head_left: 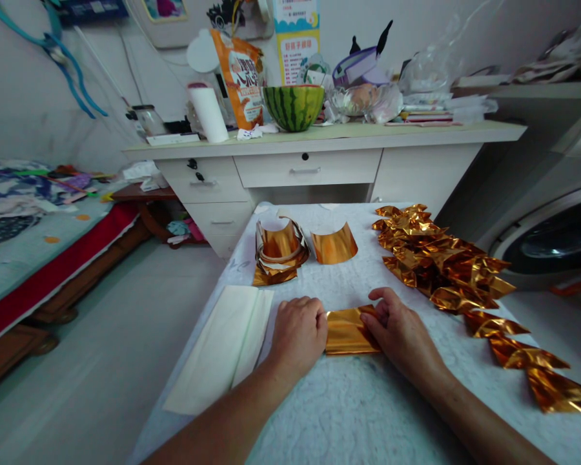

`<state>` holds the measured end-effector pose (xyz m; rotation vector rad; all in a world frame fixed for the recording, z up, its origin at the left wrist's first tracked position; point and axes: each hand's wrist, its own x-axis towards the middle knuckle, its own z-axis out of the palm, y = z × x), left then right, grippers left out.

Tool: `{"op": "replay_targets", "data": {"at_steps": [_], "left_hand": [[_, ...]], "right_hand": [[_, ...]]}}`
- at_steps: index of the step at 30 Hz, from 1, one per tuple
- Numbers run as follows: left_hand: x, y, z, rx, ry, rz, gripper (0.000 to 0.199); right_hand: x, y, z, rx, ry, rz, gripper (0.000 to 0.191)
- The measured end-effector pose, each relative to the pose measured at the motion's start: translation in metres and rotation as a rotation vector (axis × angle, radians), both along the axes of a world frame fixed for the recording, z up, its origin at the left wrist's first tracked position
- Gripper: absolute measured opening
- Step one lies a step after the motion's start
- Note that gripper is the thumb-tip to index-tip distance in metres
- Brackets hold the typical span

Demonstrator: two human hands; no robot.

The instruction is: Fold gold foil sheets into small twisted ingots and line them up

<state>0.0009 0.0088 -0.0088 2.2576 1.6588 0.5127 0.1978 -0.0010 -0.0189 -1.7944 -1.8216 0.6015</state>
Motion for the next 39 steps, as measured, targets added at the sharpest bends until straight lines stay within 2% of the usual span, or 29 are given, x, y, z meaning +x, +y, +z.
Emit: {"op": "replay_targets", "data": {"at_steps": [7, 11, 14, 16, 17, 20, 22, 26, 30, 35, 39], "left_hand": [[0.002, -0.001, -0.005, 0.033, 0.11, 0.017, 0.012], [0.002, -0.001, -0.005, 0.054, 0.056, 0.043, 0.007], [0.001, 0.001, -0.004, 0.08, -0.003, 0.027, 0.014], [0.0, 0.004, -0.004, 0.056, -0.029, -0.071, 0.015], [-0.001, 0.005, -0.004, 0.037, -0.046, -0.128, 0.016], [-0.004, 0.008, -0.006, -0.014, -0.107, -0.222, 0.023], [-0.005, 0.009, -0.006, -0.037, -0.137, -0.222, 0.026], [-0.007, 0.007, -0.003, -0.055, -0.149, -0.231, 0.025], [-0.008, 0.003, 0.0, -0.059, -0.105, -0.231, 0.006], [-0.012, -0.003, 0.004, -0.114, -0.054, -0.253, 0.024], [-0.015, -0.006, 0.007, -0.168, -0.05, -0.285, 0.036]], "right_hand": [[-0.003, 0.001, -0.005, 0.025, -0.1, -0.012, 0.025], [-0.001, 0.001, -0.008, 0.065, -0.154, -0.013, 0.023], [0.0, 0.001, -0.009, 0.16, -0.185, 0.02, 0.015], [-0.001, 0.002, -0.006, 0.208, -0.216, 0.084, 0.004], [-0.002, 0.002, -0.004, 0.21, -0.231, 0.139, 0.006], [-0.003, 0.001, 0.003, 0.166, -0.249, 0.318, 0.028], [-0.004, 0.001, 0.006, 0.146, -0.242, 0.378, 0.031], [-0.005, -0.001, 0.008, 0.119, -0.242, 0.372, 0.028], [-0.008, -0.004, 0.011, 0.111, -0.275, 0.34, 0.016], [-0.01, -0.009, 0.011, 0.105, -0.326, 0.306, 0.004], [-0.012, -0.014, 0.009, 0.123, -0.378, 0.292, 0.009]]}}
